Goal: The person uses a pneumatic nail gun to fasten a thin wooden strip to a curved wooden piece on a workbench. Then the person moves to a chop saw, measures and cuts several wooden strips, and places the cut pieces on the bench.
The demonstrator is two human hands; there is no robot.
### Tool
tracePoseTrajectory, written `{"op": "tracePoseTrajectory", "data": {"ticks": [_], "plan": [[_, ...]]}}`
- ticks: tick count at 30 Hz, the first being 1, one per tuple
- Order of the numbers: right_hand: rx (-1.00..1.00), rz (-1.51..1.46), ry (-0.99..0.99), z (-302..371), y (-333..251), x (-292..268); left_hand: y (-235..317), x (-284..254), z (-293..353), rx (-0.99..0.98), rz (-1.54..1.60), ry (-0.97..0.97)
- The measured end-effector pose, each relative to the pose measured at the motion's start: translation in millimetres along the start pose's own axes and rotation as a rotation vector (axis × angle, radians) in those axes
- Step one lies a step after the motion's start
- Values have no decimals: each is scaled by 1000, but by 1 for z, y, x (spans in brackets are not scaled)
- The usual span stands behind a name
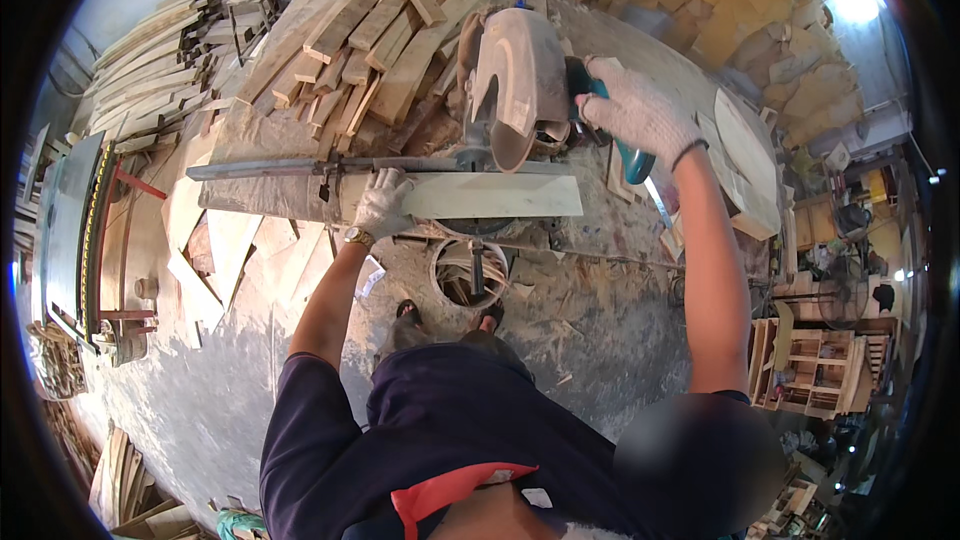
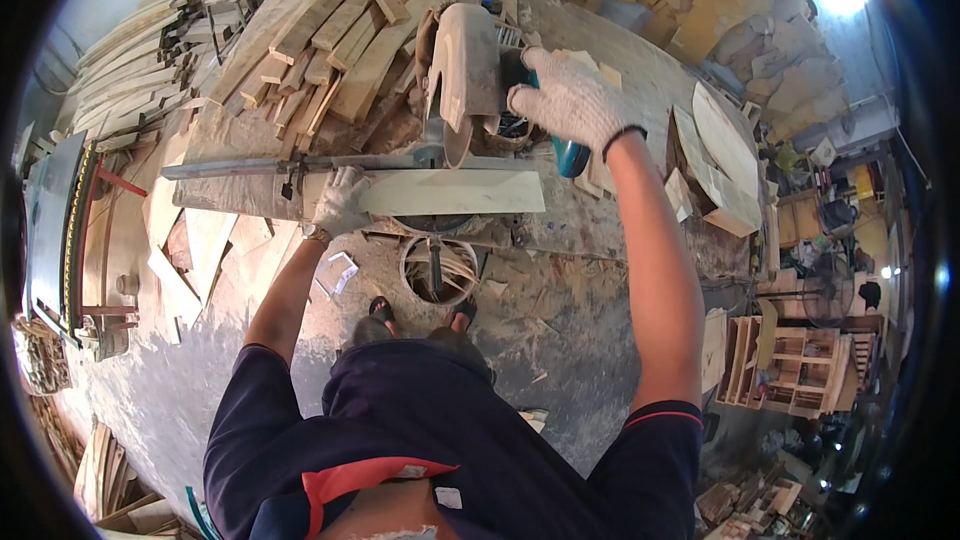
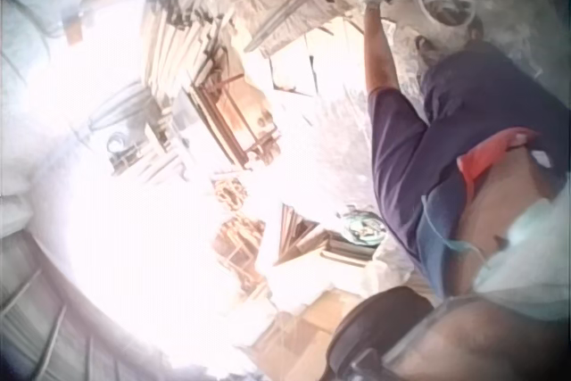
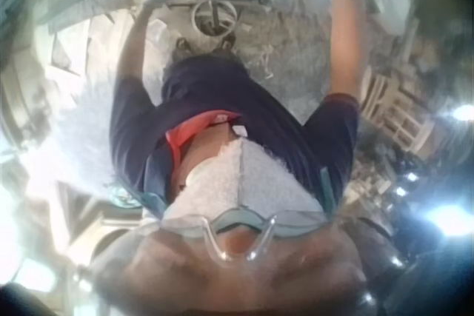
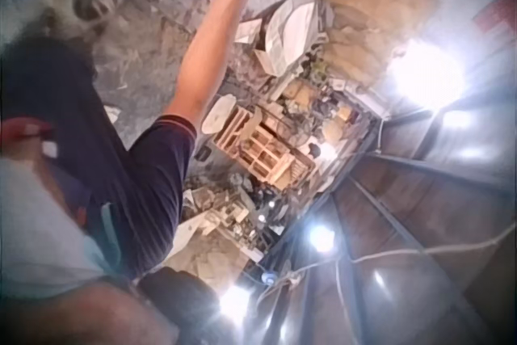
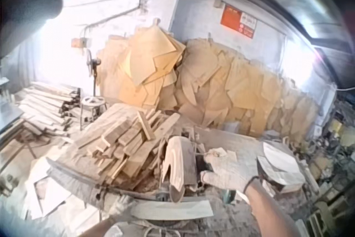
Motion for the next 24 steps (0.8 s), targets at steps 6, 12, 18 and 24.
{"op": "tracePoseTrajectory", "data": {"ticks": [6, 12, 18, 24], "plan": [[103, -138, -51, -14, 16, 8, -24, -3, 24, -104, -32, 230], [110, -152, -45, -10, 21, 16, -30, 1, 20, -119, -64, 288], [195, -276, 169, 30, 21, 50, -20, -19, 21, -88, -30, 367], [573, -829, -89, 102, 23, 147, -24, -12, 7, -187, -7, -3]]}}
Point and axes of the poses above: each hand's wrist, its own z-axis away from the middle knuckle, its own x-axis out of the palm, y = z × x, the point moved 8 cm from there along -z, towards the middle knuckle
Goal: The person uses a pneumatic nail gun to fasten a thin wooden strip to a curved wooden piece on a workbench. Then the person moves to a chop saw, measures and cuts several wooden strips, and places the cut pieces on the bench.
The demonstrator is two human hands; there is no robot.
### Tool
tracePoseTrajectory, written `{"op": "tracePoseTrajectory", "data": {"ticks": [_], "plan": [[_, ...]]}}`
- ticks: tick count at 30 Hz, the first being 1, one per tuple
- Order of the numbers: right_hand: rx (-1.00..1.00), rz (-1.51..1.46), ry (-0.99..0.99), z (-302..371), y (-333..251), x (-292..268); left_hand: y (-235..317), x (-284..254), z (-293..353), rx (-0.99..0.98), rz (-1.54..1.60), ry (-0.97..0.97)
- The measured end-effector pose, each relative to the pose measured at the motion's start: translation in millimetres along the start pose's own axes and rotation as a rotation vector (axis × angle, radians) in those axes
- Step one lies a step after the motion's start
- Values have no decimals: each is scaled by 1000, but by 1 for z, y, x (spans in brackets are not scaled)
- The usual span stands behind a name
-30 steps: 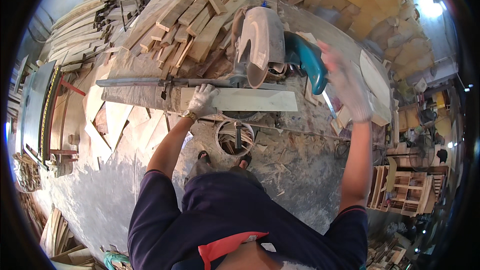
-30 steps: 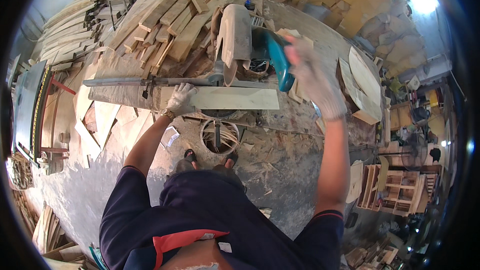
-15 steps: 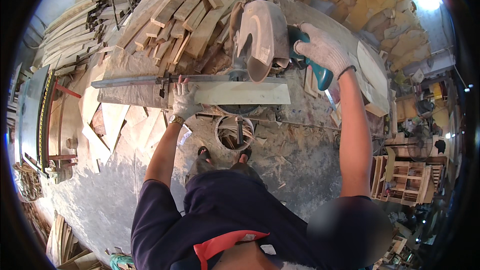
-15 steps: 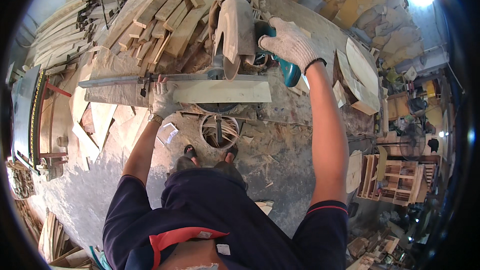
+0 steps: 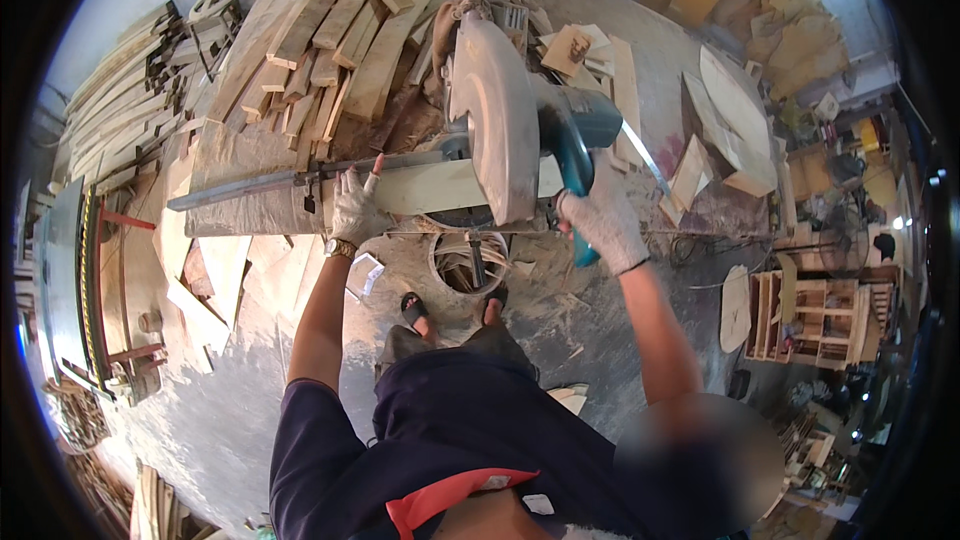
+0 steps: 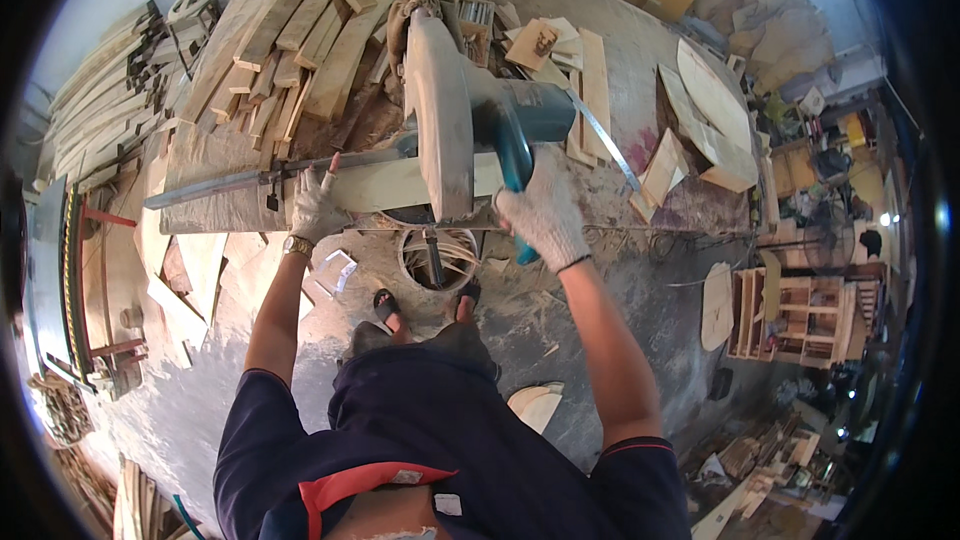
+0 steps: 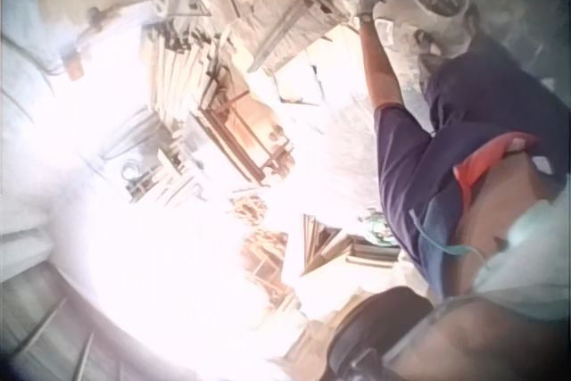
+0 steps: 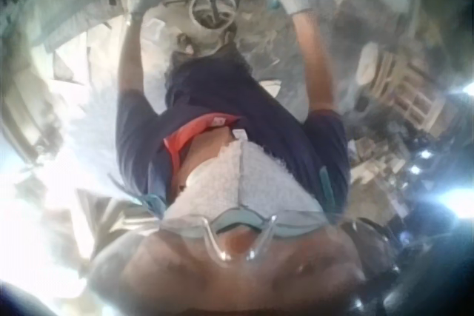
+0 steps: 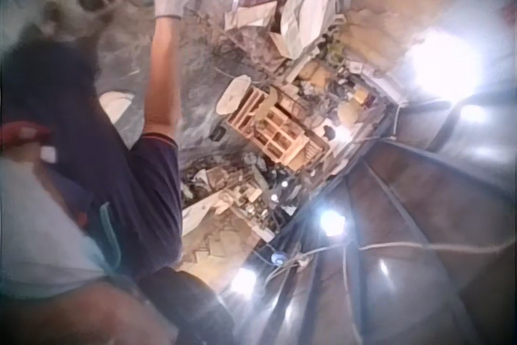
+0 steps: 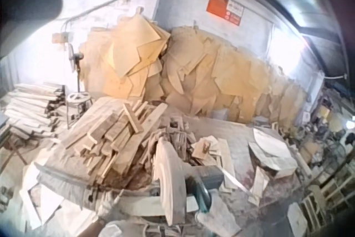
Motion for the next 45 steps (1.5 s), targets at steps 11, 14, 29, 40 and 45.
{"op": "tracePoseTrajectory", "data": {"ticks": [11, 14, 29, 40, 45], "plan": [[-84, -6, 273, 9, 88, 66, -6, -1, 4, -27, 123, 51], [-95, -107, 264, 7, 104, 81, -10, 4, 3, -75, 81, -15], [-145, -145, 182, 5, 117, 100, -7, 5, 0, -119, -45, 16], [-260, -34, 312, -4, 123, 111, -3, 2, -1, -134, 23, -81], [-190, -59, 171, 17, 76, 65, -5, 2, 3, -48, -90, 24]]}}
Point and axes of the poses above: each hand's wrist, its own z-axis away from the middle knuckle, its own x-axis out of the palm, y = z × x, the point moved 8 cm from there along -z, towards the middle knuckle
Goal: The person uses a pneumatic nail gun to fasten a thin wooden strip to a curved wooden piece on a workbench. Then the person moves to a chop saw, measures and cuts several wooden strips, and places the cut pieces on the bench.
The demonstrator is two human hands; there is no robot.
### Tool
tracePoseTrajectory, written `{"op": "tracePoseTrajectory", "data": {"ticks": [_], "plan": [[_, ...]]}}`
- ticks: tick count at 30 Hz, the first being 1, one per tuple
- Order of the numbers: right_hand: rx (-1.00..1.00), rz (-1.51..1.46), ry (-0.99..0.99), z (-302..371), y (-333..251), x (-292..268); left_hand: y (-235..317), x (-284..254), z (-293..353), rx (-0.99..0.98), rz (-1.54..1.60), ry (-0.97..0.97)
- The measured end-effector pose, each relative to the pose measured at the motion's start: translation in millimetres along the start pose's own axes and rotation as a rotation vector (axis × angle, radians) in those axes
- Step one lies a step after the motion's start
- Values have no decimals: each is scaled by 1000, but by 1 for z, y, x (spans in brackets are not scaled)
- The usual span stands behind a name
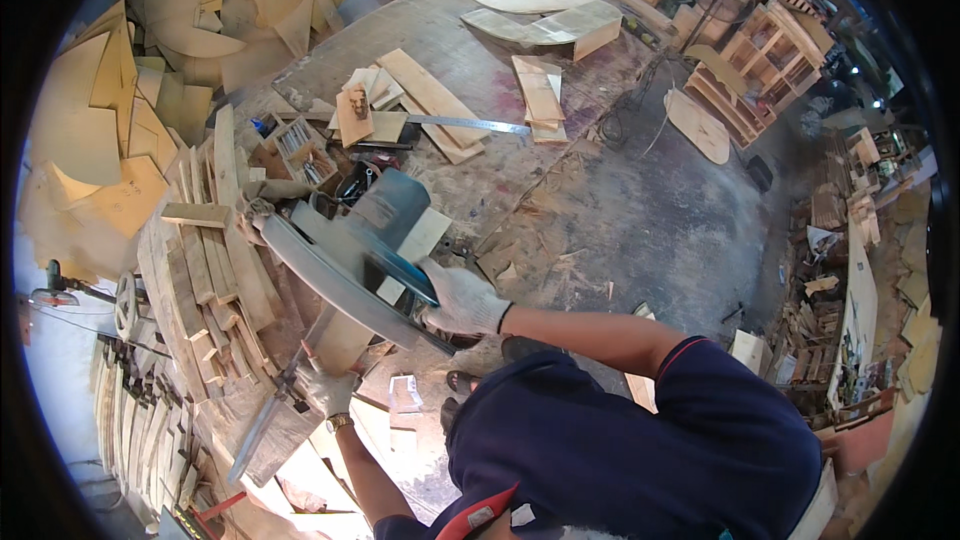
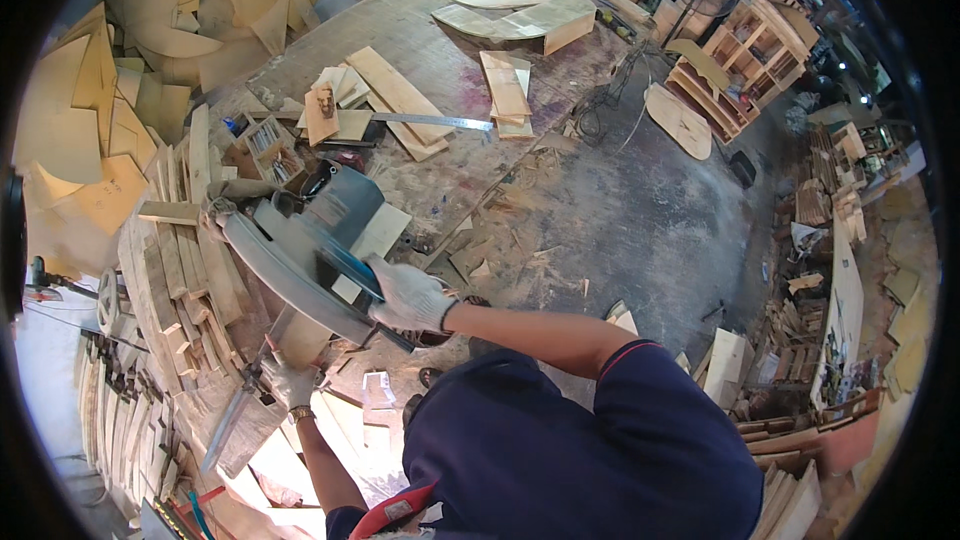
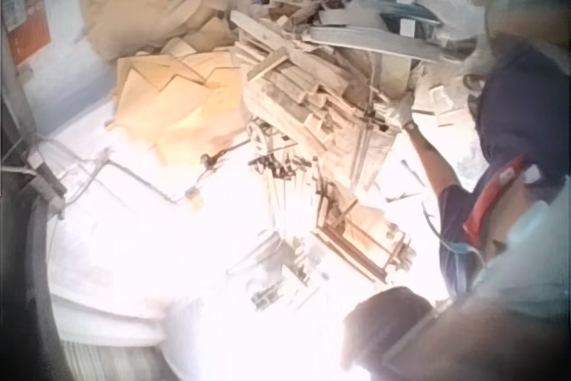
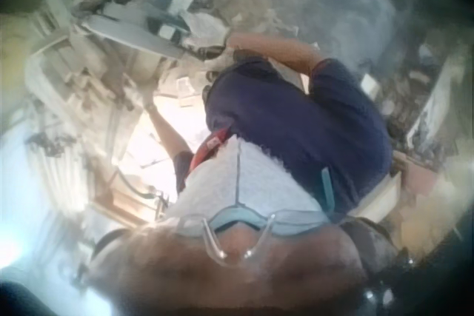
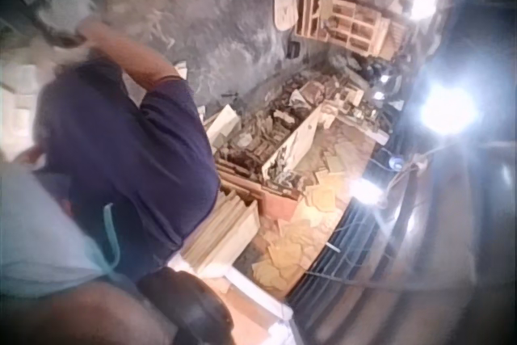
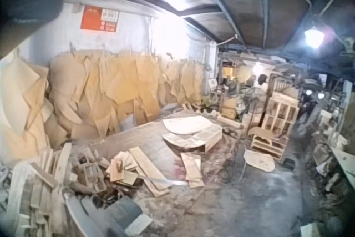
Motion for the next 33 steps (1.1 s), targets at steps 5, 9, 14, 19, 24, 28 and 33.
{"op": "tracePoseTrajectory", "data": {"ticks": [5, 9, 14, 19, 24, 28, 33], "plan": [[-186, 28, -44, -57, -115, -82, 1, 9, 11, 133, -104, 49], [-299, -143, -224, -107, -167, -119, 11, 0, 40, 166, -182, 184], [-280, -547, -66, -97, -81, -88, 46, 0, 106, 96, -7, 209], [251, -131, -364, -46, 132, 8, 163, 22, 146, 163, 293, 131], [433, -610, -34, 5, 276, -25, 284, 39, 109, 414, 96, -95], [485, -879, 490, 18, 363, -146, 293, 39, 40, 179, 179, 41], [333, -1116, 934, -15, 407, -297, 256, 56, -8, -225, -16, 75]]}}
Point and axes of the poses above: each hand's wrist, its own z-axis away from the middle knuckle, its own x-axis out of the palm, y = z × x, the point moved 8 cm from there along -z, towards the middle knuckle
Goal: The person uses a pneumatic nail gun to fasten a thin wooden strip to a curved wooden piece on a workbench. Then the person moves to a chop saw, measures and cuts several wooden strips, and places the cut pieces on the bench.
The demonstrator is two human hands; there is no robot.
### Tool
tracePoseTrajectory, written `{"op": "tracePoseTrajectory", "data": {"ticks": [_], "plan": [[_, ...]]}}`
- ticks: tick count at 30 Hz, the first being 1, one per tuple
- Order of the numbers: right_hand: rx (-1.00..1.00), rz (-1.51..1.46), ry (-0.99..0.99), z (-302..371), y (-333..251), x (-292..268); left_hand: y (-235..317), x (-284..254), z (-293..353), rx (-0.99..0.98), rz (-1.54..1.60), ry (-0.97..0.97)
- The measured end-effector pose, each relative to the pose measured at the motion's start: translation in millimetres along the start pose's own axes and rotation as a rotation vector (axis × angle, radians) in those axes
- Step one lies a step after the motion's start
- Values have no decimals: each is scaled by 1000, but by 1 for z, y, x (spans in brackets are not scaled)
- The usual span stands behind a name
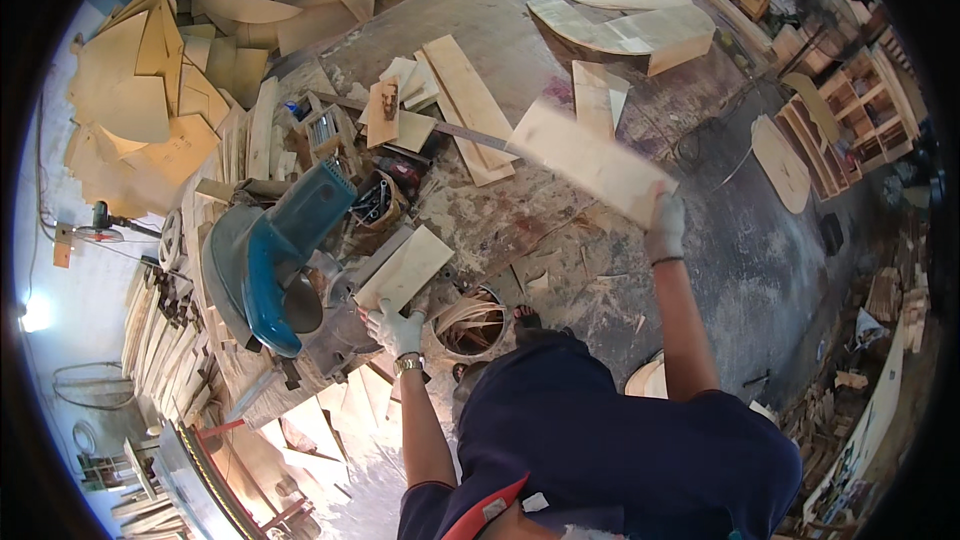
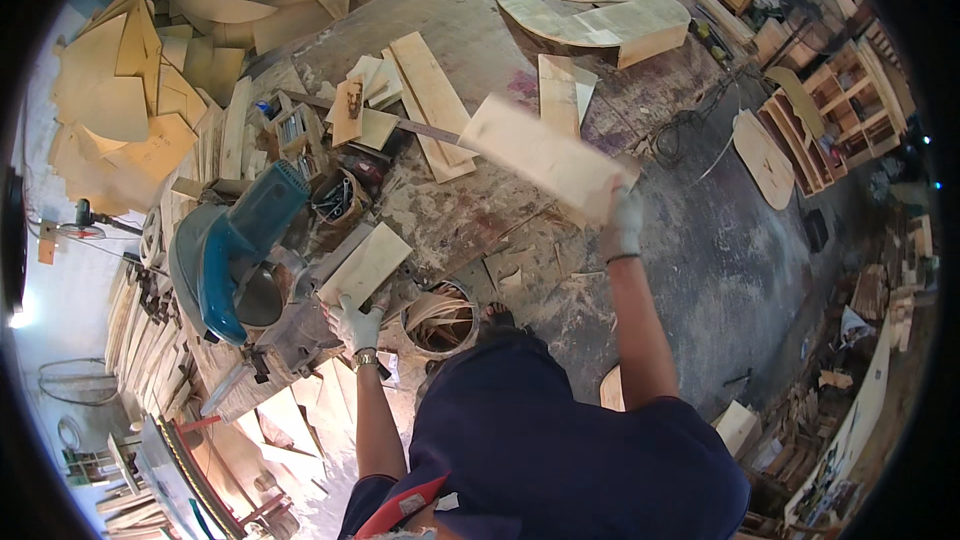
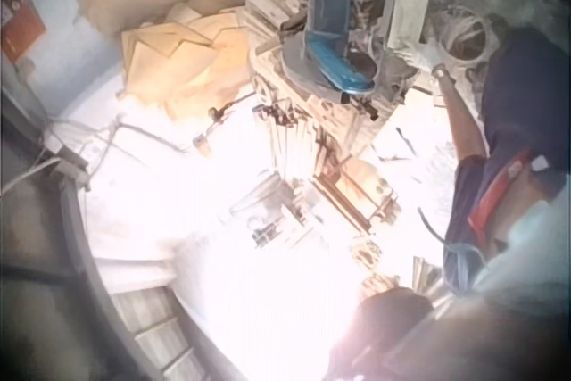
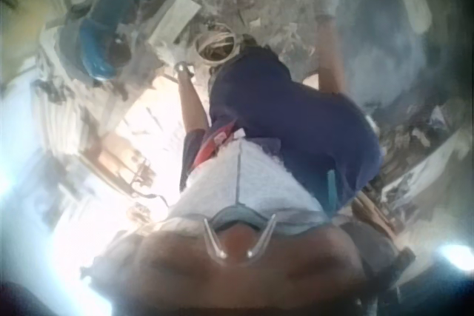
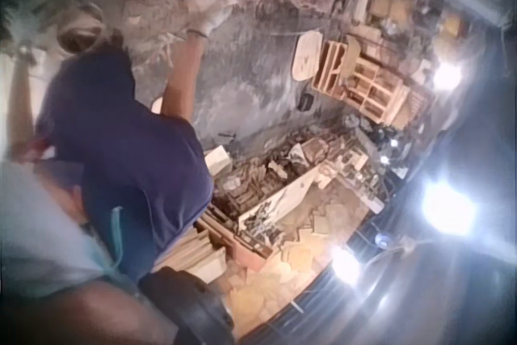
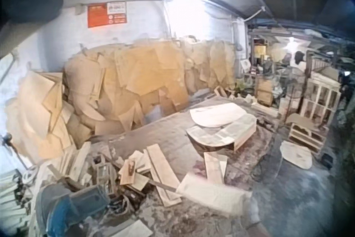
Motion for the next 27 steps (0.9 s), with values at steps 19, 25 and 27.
{"op": "tracePoseTrajectory", "data": {"ticks": [19, 25, 27], "plan": [[-209, 1127, -485, -110, 92, 257, 88, -2, 100, -188, 1021, -426], [-22, 1321, -622, -135, 147, 293, 178, -43, -28, -146, 1769, -462], [26, 1256, -582, -138, 165, 291, 196, -64, -76, -119, 2049, -500]]}}
Point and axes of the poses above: each hand's wrist, its own z-axis away from the middle knuckle, its own x-axis out of the palm, y = z × x, the point moved 8 cm from there along -z, towards the middle knuckle
